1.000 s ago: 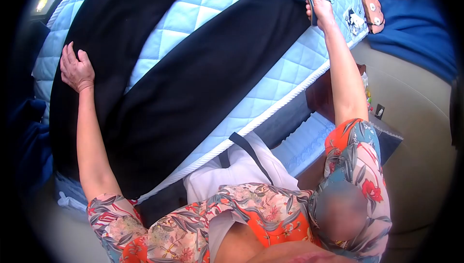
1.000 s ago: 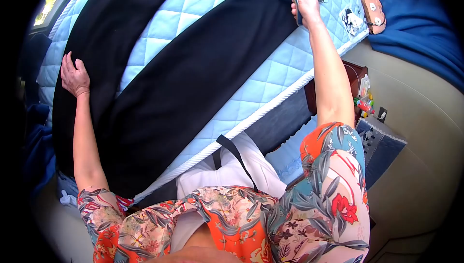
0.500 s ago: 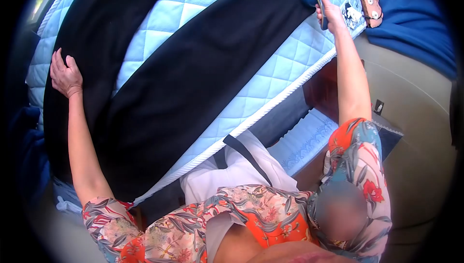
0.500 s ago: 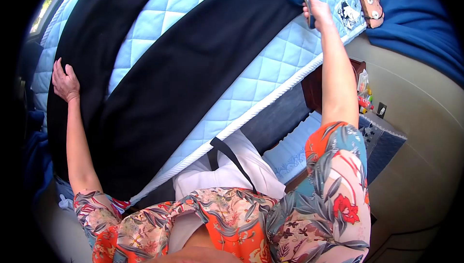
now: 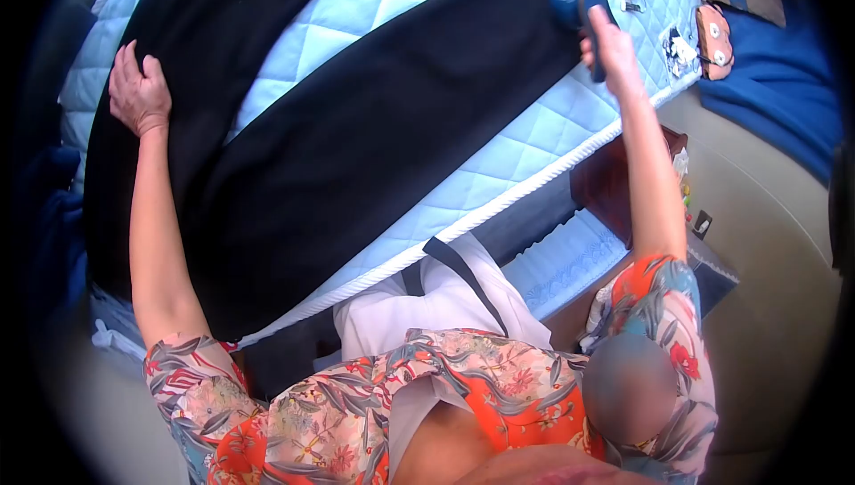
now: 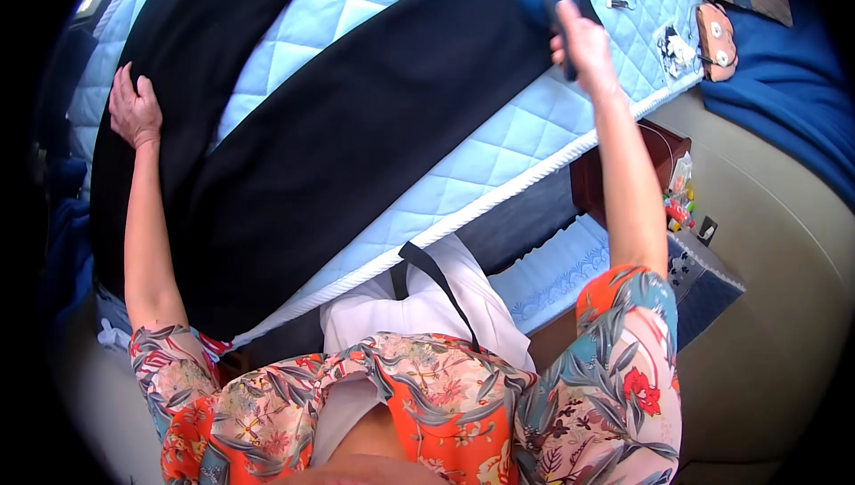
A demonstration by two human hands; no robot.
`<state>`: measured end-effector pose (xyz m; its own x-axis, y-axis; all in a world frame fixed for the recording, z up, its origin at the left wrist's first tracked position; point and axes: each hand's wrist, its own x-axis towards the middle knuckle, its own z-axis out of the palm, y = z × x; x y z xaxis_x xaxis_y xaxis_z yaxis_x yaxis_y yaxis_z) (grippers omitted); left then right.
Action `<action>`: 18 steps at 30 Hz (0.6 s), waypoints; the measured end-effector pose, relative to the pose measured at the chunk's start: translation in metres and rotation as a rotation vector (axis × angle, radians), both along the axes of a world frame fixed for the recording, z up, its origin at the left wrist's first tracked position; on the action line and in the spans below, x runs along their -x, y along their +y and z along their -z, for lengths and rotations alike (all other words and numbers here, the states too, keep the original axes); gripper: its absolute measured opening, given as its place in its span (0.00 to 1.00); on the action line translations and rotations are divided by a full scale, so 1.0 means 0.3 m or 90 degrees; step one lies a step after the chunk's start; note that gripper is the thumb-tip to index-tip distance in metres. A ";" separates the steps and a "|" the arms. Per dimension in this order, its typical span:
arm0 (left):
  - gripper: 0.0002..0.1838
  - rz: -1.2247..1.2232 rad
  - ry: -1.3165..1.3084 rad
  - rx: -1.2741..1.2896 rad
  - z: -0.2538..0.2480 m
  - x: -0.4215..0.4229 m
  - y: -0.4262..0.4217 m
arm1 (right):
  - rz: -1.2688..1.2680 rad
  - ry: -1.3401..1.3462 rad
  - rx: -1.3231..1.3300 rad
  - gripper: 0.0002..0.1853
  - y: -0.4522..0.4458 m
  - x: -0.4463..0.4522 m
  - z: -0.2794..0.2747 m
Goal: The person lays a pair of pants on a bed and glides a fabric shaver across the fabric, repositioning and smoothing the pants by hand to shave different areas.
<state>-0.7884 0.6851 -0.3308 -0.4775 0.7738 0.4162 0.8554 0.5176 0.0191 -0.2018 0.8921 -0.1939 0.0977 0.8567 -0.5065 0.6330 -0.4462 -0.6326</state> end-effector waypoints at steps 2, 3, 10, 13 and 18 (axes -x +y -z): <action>0.23 0.009 -0.003 -0.014 -0.001 -0.002 0.000 | -0.110 0.018 0.067 0.28 -0.178 0.195 -0.013; 0.23 0.006 -0.010 -0.013 -0.004 -0.006 0.000 | -0.157 -0.005 0.125 0.27 -0.252 0.316 -0.048; 0.23 0.001 -0.017 -0.026 -0.005 -0.015 0.003 | -0.155 0.045 0.082 0.28 -0.115 0.294 -0.017; 0.23 -0.002 -0.024 -0.019 -0.005 -0.015 0.002 | 0.045 0.036 0.007 0.28 0.032 0.161 -0.022; 0.23 -0.019 -0.017 -0.009 -0.018 -0.033 0.004 | -0.105 0.029 0.058 0.28 -0.103 0.322 -0.013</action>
